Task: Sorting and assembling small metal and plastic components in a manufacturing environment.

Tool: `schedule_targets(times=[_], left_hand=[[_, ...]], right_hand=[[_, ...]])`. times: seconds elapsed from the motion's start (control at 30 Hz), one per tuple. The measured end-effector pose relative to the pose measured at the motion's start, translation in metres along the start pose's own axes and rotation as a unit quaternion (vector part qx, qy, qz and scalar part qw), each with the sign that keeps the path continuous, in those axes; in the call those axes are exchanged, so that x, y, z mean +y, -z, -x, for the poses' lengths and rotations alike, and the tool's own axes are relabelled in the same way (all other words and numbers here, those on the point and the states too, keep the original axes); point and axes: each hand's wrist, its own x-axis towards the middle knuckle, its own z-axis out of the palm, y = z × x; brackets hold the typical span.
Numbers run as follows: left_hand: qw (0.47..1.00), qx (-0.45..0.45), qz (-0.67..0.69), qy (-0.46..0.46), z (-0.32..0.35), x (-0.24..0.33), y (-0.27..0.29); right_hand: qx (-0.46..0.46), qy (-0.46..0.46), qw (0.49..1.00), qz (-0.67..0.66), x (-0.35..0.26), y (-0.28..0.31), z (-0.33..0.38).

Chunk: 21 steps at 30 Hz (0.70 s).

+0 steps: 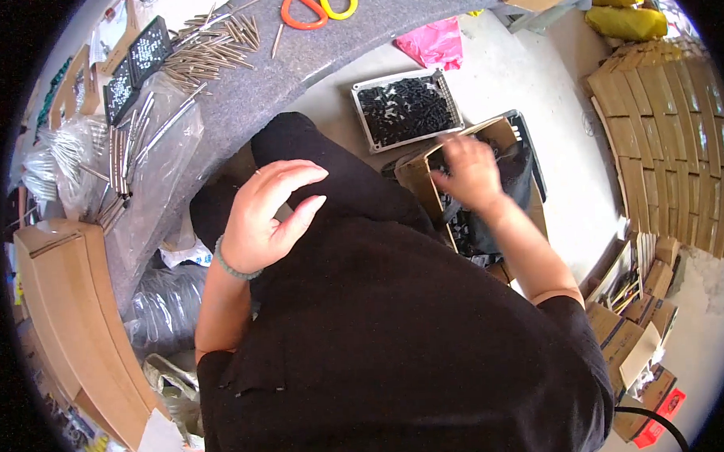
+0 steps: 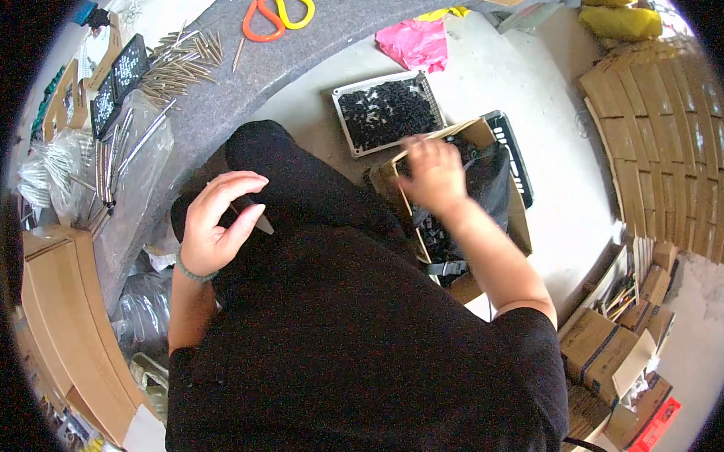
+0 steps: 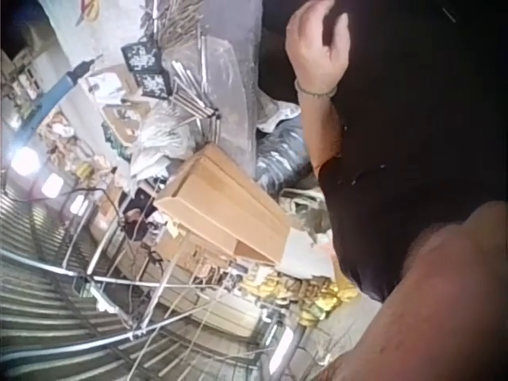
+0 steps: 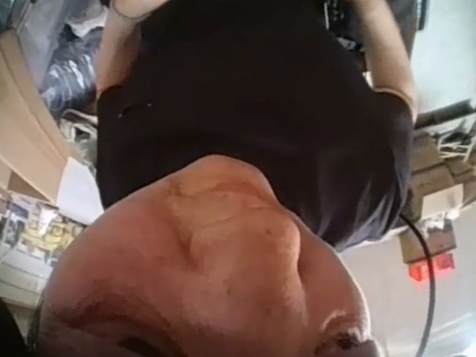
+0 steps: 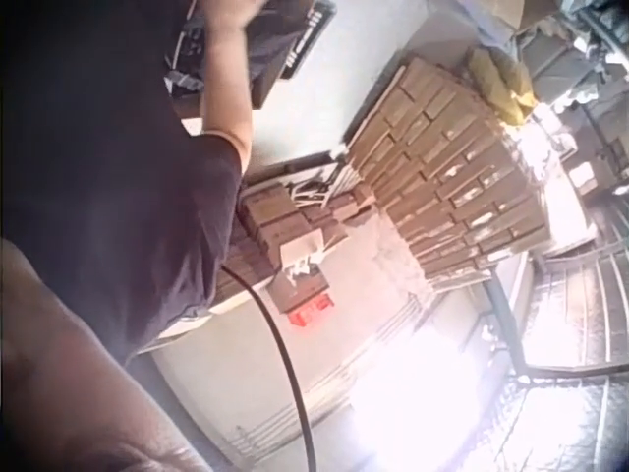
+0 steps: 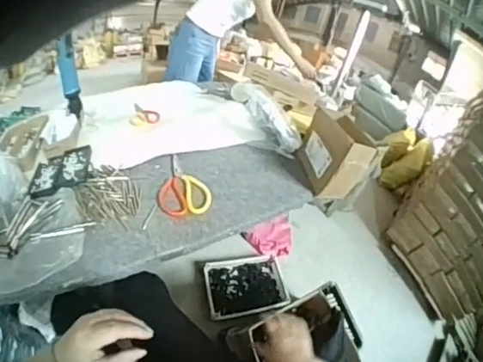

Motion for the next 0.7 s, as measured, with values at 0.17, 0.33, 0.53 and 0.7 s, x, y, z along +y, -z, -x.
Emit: schedule_targets(times=[0.17,0.33,0.53,0.7], left_hand=[[0.994,0.016,0.028,0.1,0.039,-0.013,0.006],[0.957,0.067,0.044,0.28,0.082,-0.011,0.017],[0.895,0.148,0.049,0.418,0.107,-0.021,0.025],[0.889,0.154,0.074,0.424,0.085,-0.029,0.028]], right_hand=[[-0.207,-0.004,0.973,0.1,-0.067,-0.057,-0.058],[-0.483,0.12,0.847,0.186,-0.067,-0.209,-0.124],[-0.555,0.111,0.772,0.289,-0.072,-0.212,-0.113],[-0.589,0.077,0.77,0.233,-0.068,-0.209,-0.137]])
